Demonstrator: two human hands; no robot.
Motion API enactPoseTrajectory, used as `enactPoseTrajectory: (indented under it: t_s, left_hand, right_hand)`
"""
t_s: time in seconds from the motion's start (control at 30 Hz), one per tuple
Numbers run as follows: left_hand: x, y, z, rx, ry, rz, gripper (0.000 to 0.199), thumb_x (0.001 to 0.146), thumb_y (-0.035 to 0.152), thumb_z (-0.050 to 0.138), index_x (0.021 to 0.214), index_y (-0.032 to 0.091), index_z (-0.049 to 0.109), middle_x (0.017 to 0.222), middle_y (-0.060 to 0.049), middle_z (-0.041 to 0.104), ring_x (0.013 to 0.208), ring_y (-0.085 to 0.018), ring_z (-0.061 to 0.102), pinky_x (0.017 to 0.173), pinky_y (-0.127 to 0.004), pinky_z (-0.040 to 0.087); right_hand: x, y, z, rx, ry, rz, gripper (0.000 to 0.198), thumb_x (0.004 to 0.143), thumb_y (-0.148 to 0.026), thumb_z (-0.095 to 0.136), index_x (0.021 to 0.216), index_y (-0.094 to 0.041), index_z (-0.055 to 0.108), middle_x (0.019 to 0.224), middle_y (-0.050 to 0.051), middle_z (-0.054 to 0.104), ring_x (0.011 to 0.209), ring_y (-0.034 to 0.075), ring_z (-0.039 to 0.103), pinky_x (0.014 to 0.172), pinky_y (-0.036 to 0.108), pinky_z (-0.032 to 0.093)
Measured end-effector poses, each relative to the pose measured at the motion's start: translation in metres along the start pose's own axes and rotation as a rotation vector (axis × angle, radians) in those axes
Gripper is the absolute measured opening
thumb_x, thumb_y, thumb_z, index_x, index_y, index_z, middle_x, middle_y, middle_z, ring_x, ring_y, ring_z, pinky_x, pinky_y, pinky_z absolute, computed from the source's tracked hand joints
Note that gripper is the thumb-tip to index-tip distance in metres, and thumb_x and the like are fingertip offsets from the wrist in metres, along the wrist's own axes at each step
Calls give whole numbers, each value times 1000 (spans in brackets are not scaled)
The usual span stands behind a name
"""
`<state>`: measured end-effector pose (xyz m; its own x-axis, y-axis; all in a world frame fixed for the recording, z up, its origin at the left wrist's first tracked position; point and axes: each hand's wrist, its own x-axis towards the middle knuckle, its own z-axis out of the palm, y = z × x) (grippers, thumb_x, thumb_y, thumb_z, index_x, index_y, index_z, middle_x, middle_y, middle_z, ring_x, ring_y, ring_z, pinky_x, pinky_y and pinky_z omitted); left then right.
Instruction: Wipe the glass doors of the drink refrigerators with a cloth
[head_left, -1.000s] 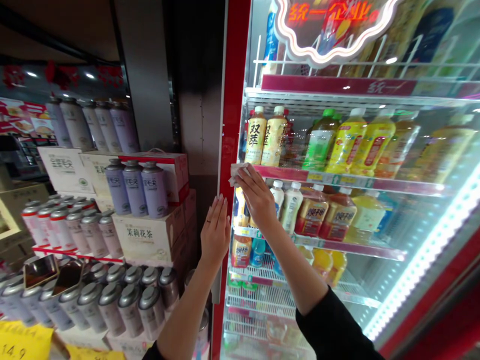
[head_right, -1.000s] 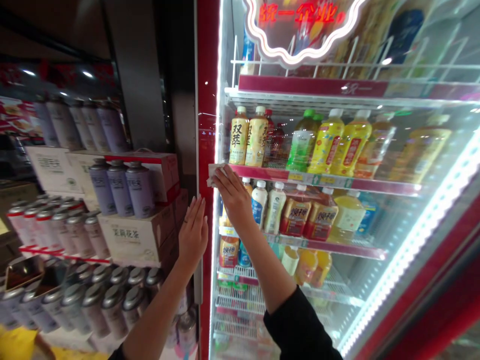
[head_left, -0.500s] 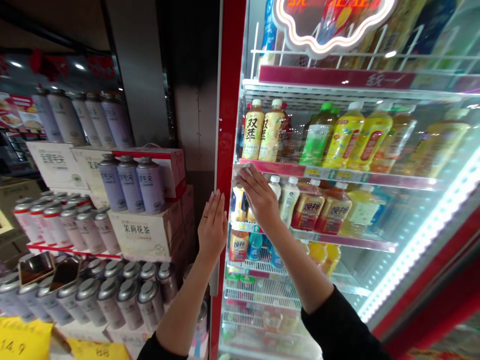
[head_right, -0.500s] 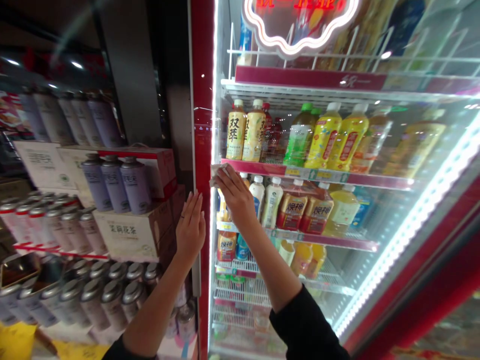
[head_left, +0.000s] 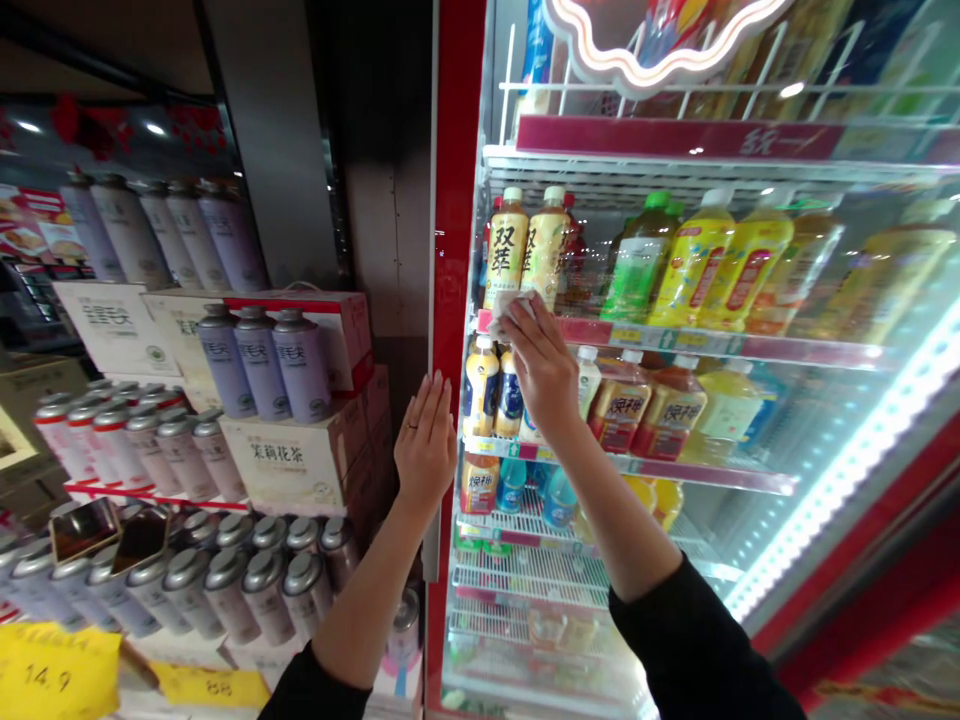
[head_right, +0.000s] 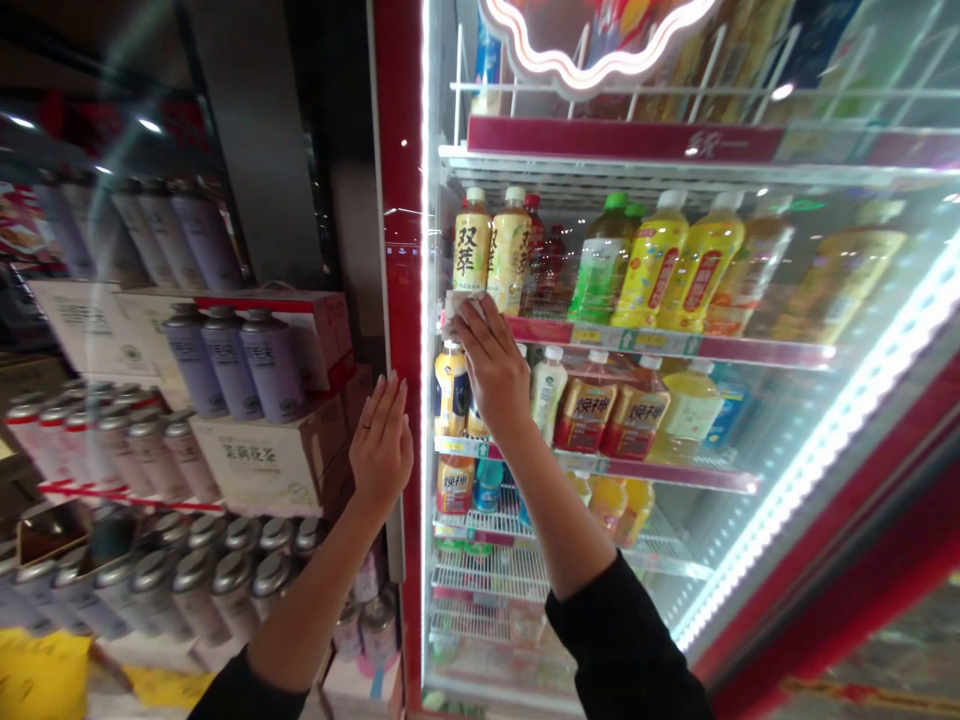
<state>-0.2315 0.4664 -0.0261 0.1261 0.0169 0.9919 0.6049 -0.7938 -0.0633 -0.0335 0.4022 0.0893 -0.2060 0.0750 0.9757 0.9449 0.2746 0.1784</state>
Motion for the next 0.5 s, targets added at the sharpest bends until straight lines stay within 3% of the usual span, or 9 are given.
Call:
enactPoseTrajectory:
  t_s: [0.2, 0.33, 0.5]
  left_hand:
    - [9, 4, -5, 41, -43, 47, 74, 113, 13, 49, 181, 21, 21, 175, -11, 50, 165, -23, 46, 141, -41, 37]
    - [24, 15, -6, -3, -115, 64, 76, 112, 13, 47, 182, 21, 17, 179, -10, 44, 167, -24, 45, 142, -43, 36]
    - [54, 37, 4, -55, -177, 37, 75, 112, 15, 44, 182, 19, 19, 182, -10, 40, 170, -26, 39, 142, -47, 38]
  right_hand:
    - [-41, 3, -27, 11, -129, -91, 69, 113, -5, 54, 172, -40, 45, 166, -1, 63, 161, 28, 53, 133, 55, 55]
    - [-58, 21, -45, -42, -44, -20, 70, 110, -6, 60, 168, -43, 50, 162, -2, 67, 157, 32, 58, 132, 62, 55]
    - [-37, 19, -28, -79, 59, 63, 66, 112, -7, 52, 168, -40, 52, 166, -2, 63, 162, 34, 51, 133, 63, 53]
